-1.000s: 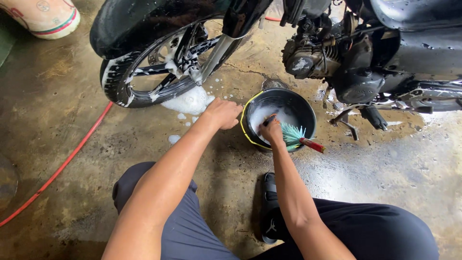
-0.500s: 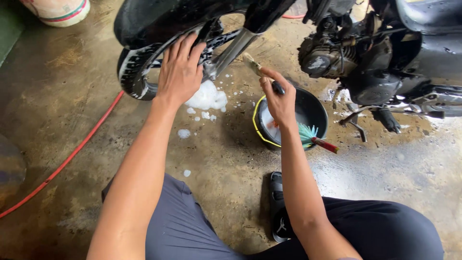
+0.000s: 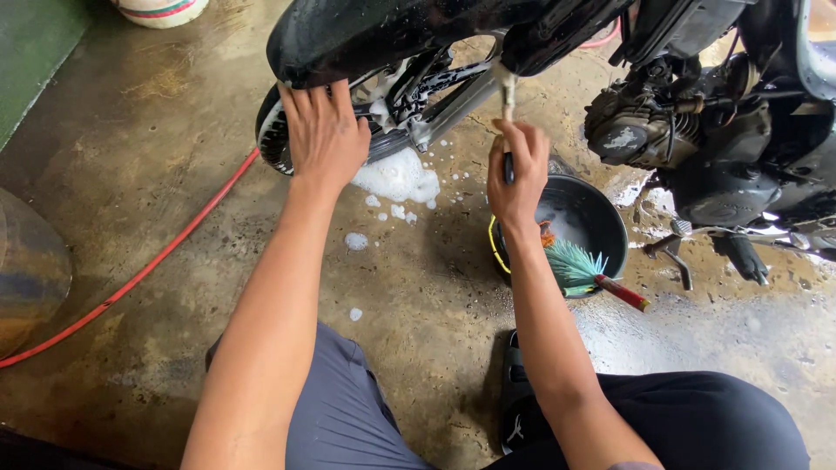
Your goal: Washing the front wheel and fork of a motorcycle with a brush and soapy water.
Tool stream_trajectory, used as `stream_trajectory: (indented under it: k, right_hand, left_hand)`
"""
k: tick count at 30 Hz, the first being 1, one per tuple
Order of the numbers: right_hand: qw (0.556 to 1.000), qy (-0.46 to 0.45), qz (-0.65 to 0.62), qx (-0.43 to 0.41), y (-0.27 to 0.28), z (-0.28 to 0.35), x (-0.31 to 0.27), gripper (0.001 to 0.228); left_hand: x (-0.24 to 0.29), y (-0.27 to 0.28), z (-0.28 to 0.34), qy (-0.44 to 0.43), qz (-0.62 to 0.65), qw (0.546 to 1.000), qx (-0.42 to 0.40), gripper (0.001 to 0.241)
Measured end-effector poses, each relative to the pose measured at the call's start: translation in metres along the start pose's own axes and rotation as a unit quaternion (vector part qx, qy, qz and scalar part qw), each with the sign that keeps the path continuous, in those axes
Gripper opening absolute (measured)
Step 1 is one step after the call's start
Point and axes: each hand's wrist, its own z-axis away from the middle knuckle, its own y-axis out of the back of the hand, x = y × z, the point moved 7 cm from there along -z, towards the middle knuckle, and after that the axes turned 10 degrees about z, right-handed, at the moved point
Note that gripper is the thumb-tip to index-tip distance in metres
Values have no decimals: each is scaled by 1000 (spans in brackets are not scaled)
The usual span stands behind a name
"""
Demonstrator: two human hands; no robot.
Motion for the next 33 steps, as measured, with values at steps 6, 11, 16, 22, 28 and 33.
stream_trajectory:
  k: [6, 11, 16, 22, 28, 33]
  right_hand:
    - [999, -42, 17, 16, -4, 8, 6, 14]
    - [999, -47, -9, -12, -5, 14, 7, 12]
    - [999, -28, -12, -12, -9, 10, 16, 13]
    - [999, -39, -33, 1, -9, 12, 17, 15]
    - [997, -64, -52, -8, -3, 10, 13, 14]
    - [994, -79, -79, -5, 0, 10, 14, 12]
  left_hand:
    - [-8, -6, -2, 9, 20, 1000, 15, 77]
    - [-10, -11, 0, 5, -1, 999, 42, 69]
    - [-3, -6, -4, 3, -8, 998, 59, 72]
    - [9, -16, -9, 14, -36, 998, 52, 64]
    - [13, -7, -8, 27, -14, 999, 41, 66]
    - [14, -5, -5, 16, -24, 998, 53, 63]
